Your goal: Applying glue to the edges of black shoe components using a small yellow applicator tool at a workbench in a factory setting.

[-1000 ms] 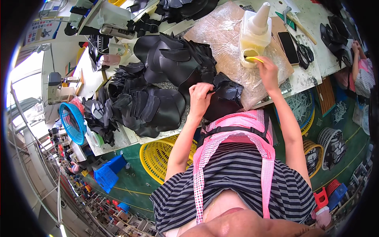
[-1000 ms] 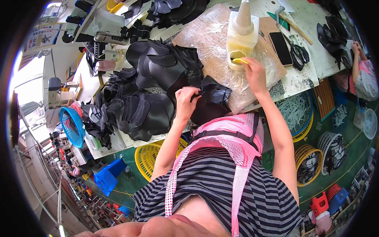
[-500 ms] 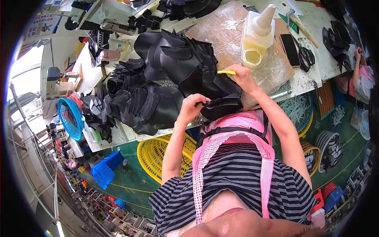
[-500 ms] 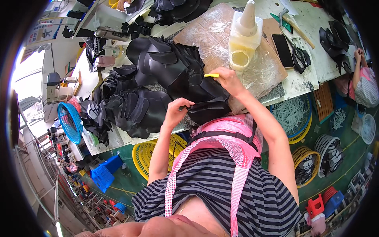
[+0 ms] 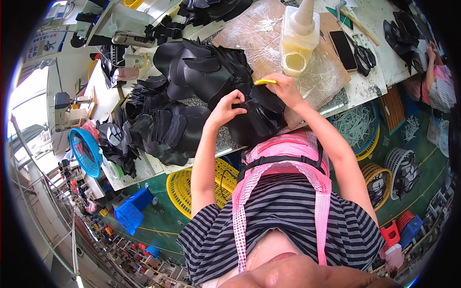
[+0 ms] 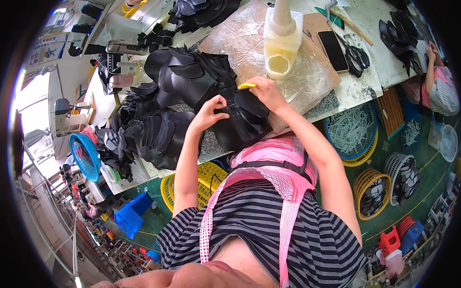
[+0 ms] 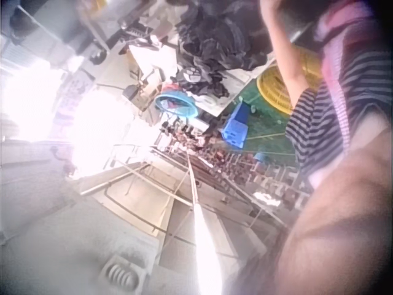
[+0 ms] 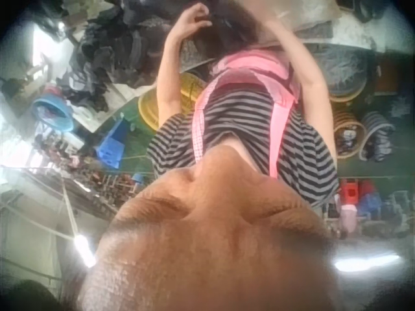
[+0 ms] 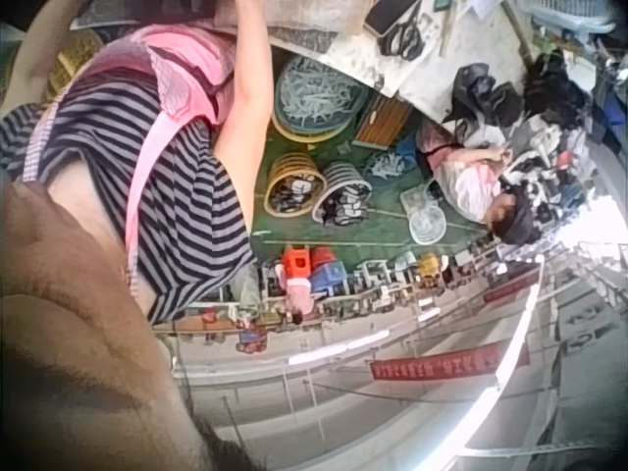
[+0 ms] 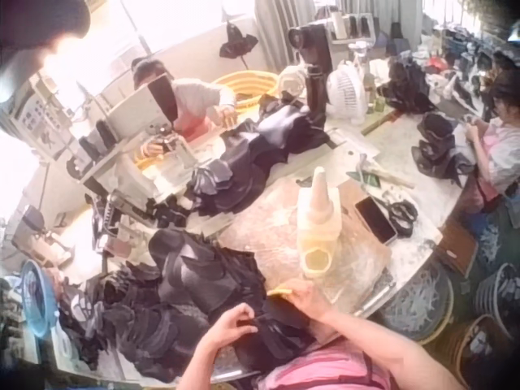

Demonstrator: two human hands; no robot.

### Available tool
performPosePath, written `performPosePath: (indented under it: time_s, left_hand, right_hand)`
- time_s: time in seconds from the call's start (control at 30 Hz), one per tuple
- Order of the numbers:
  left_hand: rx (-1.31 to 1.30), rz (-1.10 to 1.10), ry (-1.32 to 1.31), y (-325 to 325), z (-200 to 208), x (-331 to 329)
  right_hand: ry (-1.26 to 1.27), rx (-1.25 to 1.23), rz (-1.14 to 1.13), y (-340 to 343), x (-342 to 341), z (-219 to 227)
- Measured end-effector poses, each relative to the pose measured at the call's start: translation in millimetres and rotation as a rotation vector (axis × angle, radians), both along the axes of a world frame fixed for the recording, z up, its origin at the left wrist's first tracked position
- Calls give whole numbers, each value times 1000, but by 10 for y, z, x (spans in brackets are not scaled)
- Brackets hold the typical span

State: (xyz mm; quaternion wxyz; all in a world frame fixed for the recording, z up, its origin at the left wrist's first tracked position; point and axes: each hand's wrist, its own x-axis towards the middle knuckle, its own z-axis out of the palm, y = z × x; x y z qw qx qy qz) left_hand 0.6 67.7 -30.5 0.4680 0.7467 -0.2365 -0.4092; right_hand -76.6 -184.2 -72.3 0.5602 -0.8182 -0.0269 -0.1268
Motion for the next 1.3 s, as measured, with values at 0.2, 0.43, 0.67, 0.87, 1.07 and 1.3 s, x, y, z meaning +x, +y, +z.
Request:
performPosePath:
  time_s: [0.2, 0.43, 0.67, 0.87, 1.07, 1.3]
  left_hand:
    - [141, 308, -301, -146, -85, -281]
    - [11, 315, -203, 46, -43, -520]
    - [-33, 371, -241, 193, -27, -622]
    - [-86, 442, -105, 334, -9, -661]
    - [-144, 468, -76, 493, 172, -711]
    - [-397, 506, 461, 590, 544, -672]
  right_hand:
    - [158, 60, -68, -217, -326, 14]
    - [134, 102, -394, -511, -1086, 3]
    - [171, 134, -484, -545, -1212, 15]
    - [178, 224, -501, -536, -1233, -27]
    - [207, 348, -552, -548, -1271, -83]
    - [208, 433, -570, -595, -1341, -89]
